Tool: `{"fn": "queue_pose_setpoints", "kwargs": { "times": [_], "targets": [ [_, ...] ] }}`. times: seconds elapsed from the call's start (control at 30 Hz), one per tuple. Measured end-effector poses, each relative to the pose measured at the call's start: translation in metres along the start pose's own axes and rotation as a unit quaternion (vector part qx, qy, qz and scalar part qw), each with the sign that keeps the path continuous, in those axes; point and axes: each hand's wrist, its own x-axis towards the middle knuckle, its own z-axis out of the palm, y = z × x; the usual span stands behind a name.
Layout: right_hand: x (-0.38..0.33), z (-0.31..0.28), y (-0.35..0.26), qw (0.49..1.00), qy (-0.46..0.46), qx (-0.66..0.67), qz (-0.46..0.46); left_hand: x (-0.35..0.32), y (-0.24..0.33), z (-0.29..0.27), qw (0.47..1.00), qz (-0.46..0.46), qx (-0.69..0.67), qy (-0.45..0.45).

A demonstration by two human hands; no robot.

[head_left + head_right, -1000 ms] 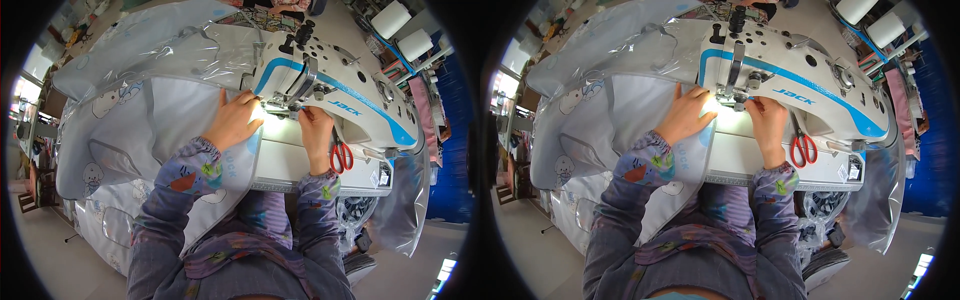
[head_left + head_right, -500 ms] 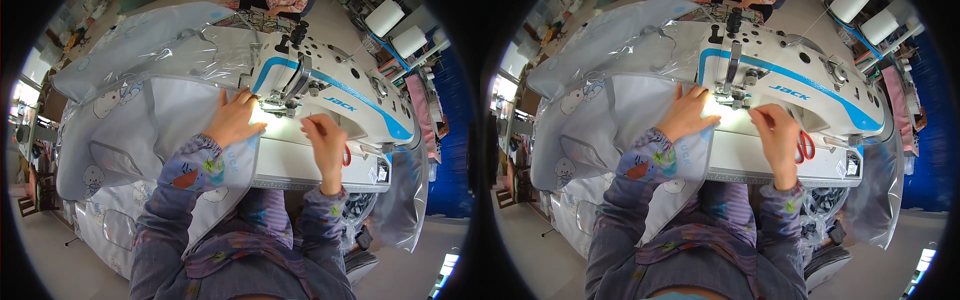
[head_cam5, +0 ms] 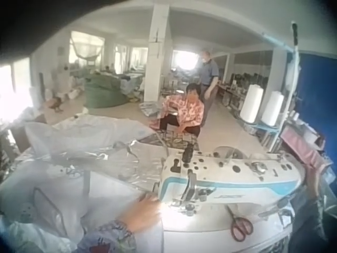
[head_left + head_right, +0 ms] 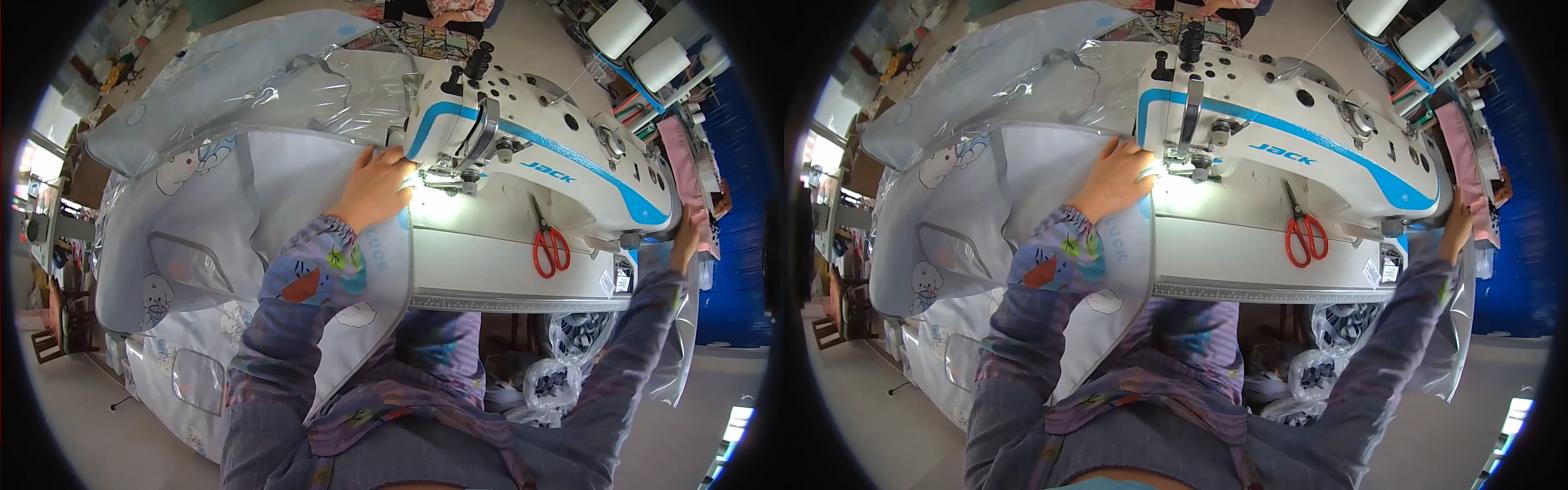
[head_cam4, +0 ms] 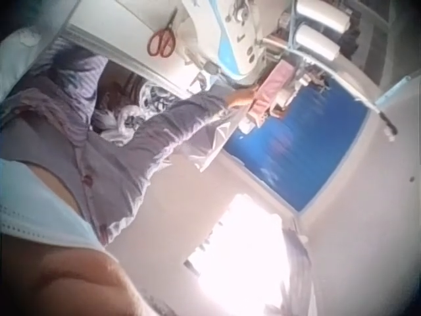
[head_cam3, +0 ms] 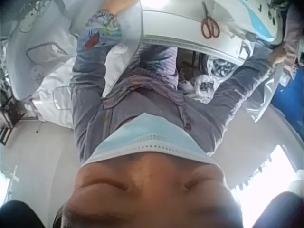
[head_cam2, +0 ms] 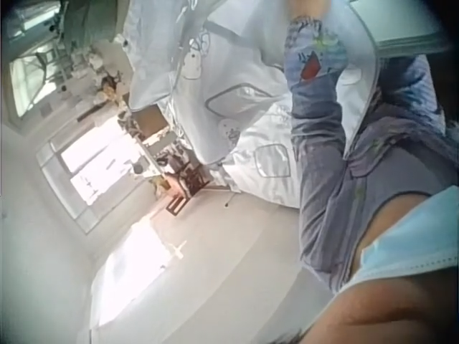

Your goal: Sewing fabric and plastic sheets together using an industrial sewing machine to create bags.

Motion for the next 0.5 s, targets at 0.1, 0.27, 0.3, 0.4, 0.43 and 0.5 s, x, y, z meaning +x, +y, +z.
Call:
{"fn": "queue_pose_setpoints", "kwargs": {
  "times": [0.1, 0.27, 0.3, 0.4, 0.43, 0.5],
  "targets": [
    [-0.103, 0.016, -0.022, 0.869, 0.040, 0.395, 0.295, 0.002, -0.009, 0.003, 1.000, 0.014, -0.015, 0.004],
    [-0.225, -0.016, -0.172, 0.947, -0.013, 0.213, 0.239, 0.034, -0.031, 0.004, 1.000, 0.012, 0.007, -0.005],
    [-0.233, -0.022, -0.203, 0.927, -0.063, 0.238, 0.282, 0.045, -0.033, 0.004, 0.999, 0.004, 0.033, 0.001],
    [-0.247, -0.020, -0.282, 0.973, -0.195, 0.116, -0.036, 0.057, -0.032, 0.007, 0.992, 0.041, 0.100, 0.062],
    [-0.246, -0.015, -0.300, 0.969, -0.191, 0.098, -0.123, 0.056, -0.030, 0.007, 0.992, 0.054, 0.091, 0.072],
    [-0.240, -0.002, -0.325, 0.964, -0.217, 0.020, -0.152, 0.047, -0.023, 0.002, 0.990, 0.029, 0.109, 0.089]
  ]
}}
